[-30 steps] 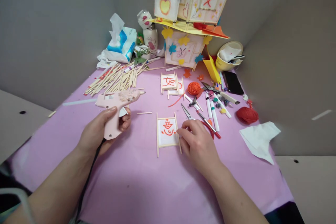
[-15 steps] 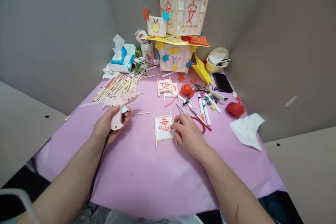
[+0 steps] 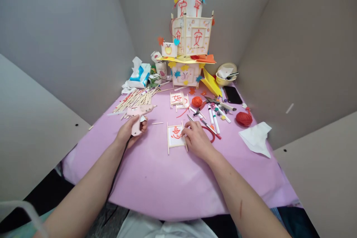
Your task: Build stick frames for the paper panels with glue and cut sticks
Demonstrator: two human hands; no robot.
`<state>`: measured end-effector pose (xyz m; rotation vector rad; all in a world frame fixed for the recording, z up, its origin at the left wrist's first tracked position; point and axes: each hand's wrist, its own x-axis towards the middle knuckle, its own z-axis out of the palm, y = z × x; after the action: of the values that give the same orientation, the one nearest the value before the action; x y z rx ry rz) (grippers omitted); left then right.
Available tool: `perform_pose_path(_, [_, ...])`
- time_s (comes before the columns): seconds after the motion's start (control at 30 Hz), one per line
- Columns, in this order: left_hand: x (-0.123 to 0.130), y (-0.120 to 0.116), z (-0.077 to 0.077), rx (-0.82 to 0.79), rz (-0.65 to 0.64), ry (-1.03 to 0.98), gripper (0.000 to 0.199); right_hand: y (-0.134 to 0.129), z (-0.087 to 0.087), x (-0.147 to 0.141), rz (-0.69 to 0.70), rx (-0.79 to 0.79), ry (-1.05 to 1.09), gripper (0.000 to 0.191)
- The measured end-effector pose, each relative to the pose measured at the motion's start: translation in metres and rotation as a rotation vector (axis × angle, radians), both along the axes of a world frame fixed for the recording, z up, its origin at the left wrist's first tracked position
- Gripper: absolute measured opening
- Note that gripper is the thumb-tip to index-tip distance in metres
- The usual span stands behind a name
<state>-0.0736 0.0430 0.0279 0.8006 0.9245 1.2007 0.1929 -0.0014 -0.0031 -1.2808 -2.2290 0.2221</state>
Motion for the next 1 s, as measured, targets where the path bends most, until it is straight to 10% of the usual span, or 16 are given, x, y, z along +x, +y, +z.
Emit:
perform_pose_path(0.53, [-0.005, 0.001, -0.002, 0.049, -0.008, 0.110, 0.035, 0.007, -0.002, 0.009, -0.108, 0.119, 0.147, 0.028])
perform_pose_path(0.83, [-0.080, -0.009, 0.035, 0.221, 0.322, 1.454, 0.044, 0.007, -0.003, 0.015, -0.141, 0.160, 0.200, 0.028])
perform_pose_path(1.0, [-0.109, -0.026, 0.024, 0.291, 0.217, 1.792, 0.038, 0.007, -0.001, 0.021, -0.195, 0.196, 0.235, 0.027])
